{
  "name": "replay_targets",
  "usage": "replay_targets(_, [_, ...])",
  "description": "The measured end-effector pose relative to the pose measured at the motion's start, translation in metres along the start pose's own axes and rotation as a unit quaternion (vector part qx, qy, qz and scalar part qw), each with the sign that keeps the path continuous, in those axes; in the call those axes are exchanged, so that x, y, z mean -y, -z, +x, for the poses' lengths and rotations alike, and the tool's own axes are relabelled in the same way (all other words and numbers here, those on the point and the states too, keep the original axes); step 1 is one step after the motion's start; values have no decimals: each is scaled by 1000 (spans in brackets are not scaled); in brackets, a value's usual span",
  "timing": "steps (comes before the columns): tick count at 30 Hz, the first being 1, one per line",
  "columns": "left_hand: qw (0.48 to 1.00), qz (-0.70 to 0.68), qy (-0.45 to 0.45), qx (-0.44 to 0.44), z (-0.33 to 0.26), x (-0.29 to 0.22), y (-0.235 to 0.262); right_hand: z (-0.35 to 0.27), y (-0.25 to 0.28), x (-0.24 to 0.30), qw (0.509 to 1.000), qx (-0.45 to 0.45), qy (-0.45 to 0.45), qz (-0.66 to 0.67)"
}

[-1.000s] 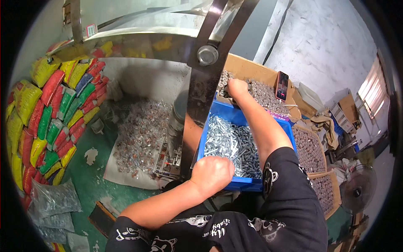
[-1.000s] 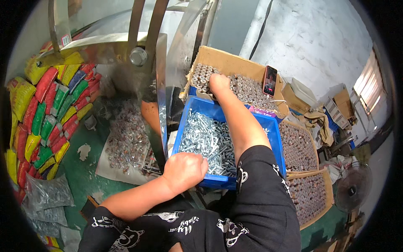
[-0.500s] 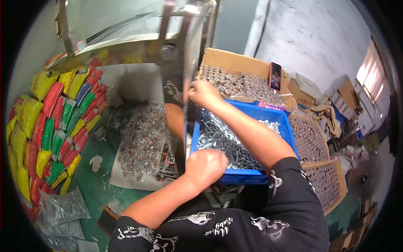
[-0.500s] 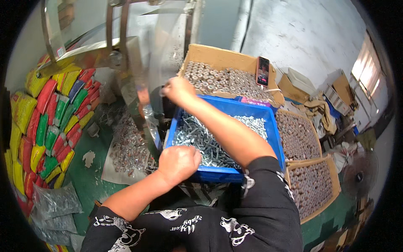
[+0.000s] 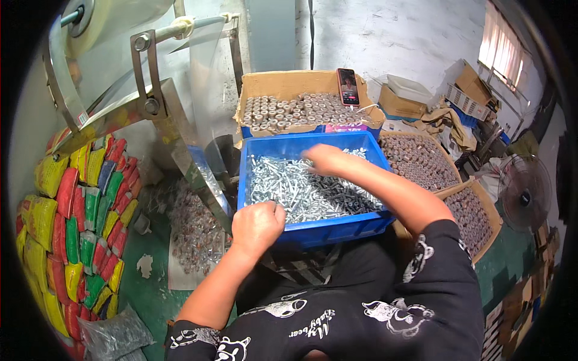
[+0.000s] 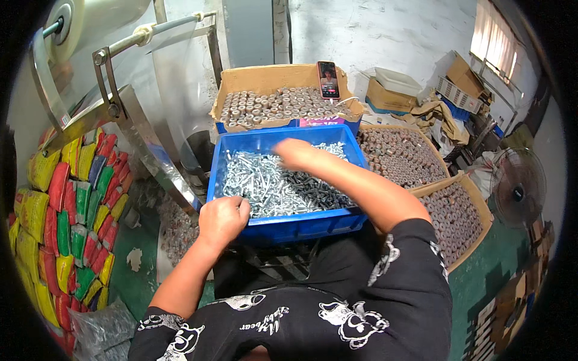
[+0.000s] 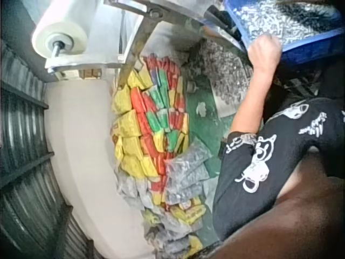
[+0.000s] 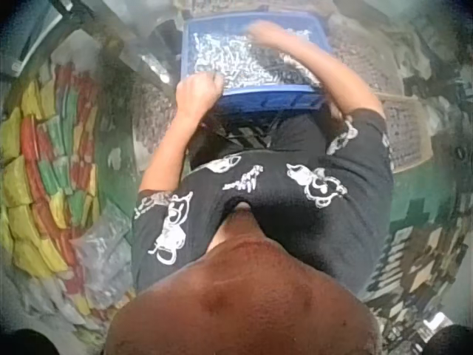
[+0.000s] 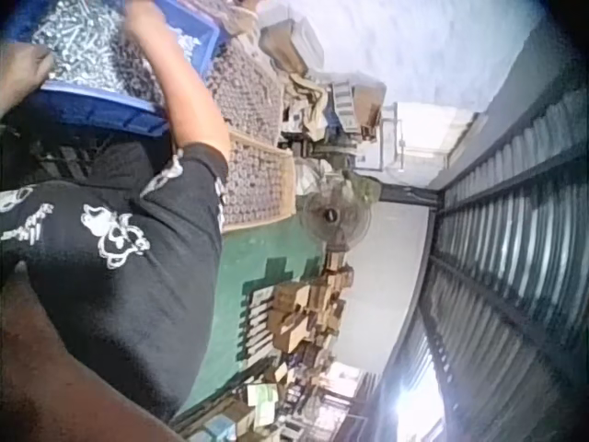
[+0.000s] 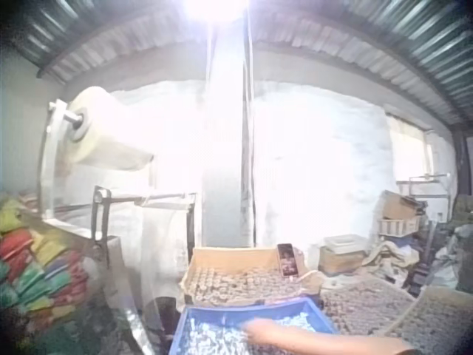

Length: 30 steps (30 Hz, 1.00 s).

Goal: The person picks small screws from a blue tray and inserts them by hand into circular metal components, which are arranged in cardboard boxes.

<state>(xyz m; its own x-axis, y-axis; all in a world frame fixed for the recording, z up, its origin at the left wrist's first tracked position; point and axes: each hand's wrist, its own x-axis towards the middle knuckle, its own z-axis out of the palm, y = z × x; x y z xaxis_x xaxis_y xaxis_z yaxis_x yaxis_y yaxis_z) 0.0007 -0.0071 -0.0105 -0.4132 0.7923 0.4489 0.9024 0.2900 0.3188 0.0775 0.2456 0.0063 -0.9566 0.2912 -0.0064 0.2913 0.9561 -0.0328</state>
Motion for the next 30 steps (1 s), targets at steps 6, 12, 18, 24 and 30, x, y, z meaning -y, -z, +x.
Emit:
replay_targets(6, [999, 19, -17, -24, 3, -5, -4, -77, -47, -60, 994, 99, -47, 29])
replay_targets(12, [999, 34, 5, -18, 4, -7, -5, -56, -53, -64, 995, 33, 45, 83])
replay_targets(18, [1000, 17, 16, -2, 3, -12, -2, -53, -57, -74, 990, 14, 83, 116])
replay_targets(24, [1000, 3, 8, -29, 2, -8, -6, -55, -56, -72, 994, -7, 50, 93])
replay_targets(30, [997, -44, -35, -48, 2, -1, -3, -64, -50, -63, 994, 2, -21, 106])
